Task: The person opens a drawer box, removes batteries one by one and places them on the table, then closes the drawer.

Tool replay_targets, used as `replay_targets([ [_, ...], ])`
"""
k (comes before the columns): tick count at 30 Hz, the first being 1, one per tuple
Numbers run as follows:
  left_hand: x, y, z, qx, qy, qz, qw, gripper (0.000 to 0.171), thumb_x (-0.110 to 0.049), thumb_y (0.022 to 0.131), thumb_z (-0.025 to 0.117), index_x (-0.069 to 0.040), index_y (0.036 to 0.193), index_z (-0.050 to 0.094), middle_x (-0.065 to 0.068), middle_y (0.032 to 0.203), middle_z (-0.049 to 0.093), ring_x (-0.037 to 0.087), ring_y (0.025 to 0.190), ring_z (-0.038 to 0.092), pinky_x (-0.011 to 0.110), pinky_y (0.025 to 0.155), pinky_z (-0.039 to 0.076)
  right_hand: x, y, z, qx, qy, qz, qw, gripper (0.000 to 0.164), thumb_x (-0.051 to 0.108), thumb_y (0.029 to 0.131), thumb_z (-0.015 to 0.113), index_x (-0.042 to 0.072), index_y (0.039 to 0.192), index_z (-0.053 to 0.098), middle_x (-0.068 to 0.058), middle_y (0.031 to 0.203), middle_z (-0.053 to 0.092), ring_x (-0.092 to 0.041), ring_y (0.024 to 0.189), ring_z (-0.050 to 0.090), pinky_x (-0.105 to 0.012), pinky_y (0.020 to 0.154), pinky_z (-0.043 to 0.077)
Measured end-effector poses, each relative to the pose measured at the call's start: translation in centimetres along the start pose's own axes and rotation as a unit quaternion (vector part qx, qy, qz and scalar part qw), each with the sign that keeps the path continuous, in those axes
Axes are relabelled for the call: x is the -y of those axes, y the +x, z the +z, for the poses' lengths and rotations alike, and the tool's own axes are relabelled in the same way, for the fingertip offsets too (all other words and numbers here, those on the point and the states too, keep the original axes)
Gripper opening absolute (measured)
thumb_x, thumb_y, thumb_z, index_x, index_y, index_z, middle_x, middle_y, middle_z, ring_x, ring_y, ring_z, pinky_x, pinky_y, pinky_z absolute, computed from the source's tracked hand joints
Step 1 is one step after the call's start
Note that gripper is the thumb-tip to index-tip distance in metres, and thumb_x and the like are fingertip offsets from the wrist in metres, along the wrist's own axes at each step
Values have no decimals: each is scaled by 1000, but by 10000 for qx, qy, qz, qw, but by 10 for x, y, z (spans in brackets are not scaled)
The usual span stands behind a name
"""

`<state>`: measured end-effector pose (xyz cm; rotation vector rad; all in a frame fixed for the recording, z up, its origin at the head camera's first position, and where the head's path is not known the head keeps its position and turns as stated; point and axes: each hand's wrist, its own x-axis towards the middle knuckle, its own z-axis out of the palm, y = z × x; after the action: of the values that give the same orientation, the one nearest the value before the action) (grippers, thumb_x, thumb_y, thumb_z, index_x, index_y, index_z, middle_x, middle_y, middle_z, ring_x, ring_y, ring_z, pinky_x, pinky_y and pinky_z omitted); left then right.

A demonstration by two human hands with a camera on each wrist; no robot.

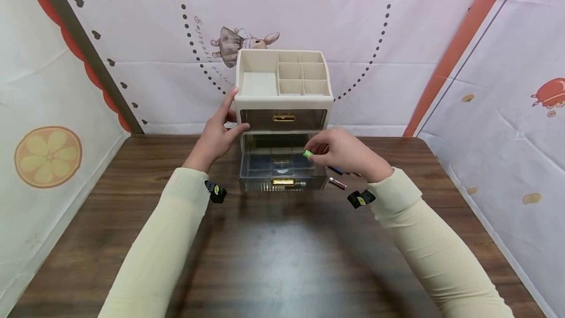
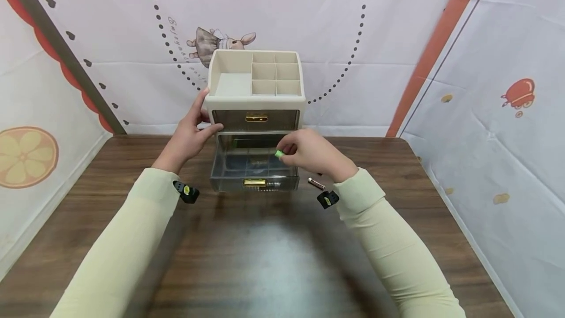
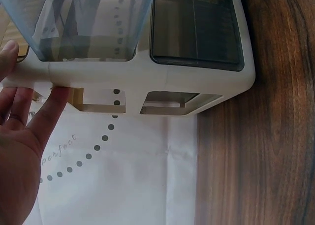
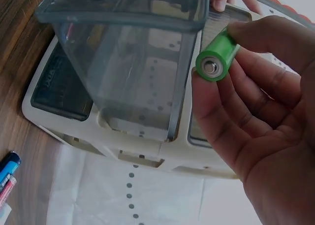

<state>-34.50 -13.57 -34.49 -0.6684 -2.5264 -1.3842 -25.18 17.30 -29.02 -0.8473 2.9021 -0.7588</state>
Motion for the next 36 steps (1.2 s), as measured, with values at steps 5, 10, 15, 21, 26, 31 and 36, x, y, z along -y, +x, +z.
replay_targets([
  [5,0,0,-3,-43,40,33,10000,88,-27,91,67,-61,146,7,9,108,57,24,101,57,48,81,50,-5,-8,-3,-54,174,282,9994,17,21,89,69,16,105,74,4,91,72,-9,81,65,-33,74,54],
  [10,-1,1,-3,-73,-3,52,10000,88,-26,91,67,-60,146,7,10,110,57,24,103,57,49,84,51,-12,-15,-5,-90,303,417,9986,16,23,91,68,17,105,73,4,90,71,-10,80,64,-32,71,53],
  [15,-2,1,-1,-128,-27,89,9999,88,-24,91,67,-59,147,9,11,110,56,25,104,57,50,85,51,-18,-21,-5,-136,331,426,9984,17,23,91,68,17,106,73,4,91,71,-11,79,65,-33,72,53],
  [21,-1,2,1,-156,-33,107,9998,88,-24,91,67,-60,147,9,11,109,56,25,102,57,49,84,52,-27,-27,-4,-241,290,494,9981,18,22,91,69,17,107,73,3,91,71,-10,80,65,-33,74,53],
  [26,-1,1,2,-154,0,96,9998,88,-25,91,67,-59,147,8,11,109,56,25,103,57,49,84,52,-38,-32,-2,-315,407,510,9974,17,22,91,69,18,107,72,1,90,71,-14,72,64,-32,66,53],
  [31,-1,1,2,-154,-8,98,9998,89,-23,91,67,-59,147,8,11,110,56,25,105,58,50,86,52,-47,-36,0,-360,481,647,9961,18,23,91,68,16,107,72,-1,90,71,-16,68,63,-32,62,53],
  [36,0,1,3,-135,-16,81,9999,89,-23,91,67,-59,147,8,11,110,56,25,104,58,50,86,52,-55,-39,3,-409,334,811,9953,19,22,91,68,15,108,72,0,94,72,-12,83,65,-33,73,54],
])
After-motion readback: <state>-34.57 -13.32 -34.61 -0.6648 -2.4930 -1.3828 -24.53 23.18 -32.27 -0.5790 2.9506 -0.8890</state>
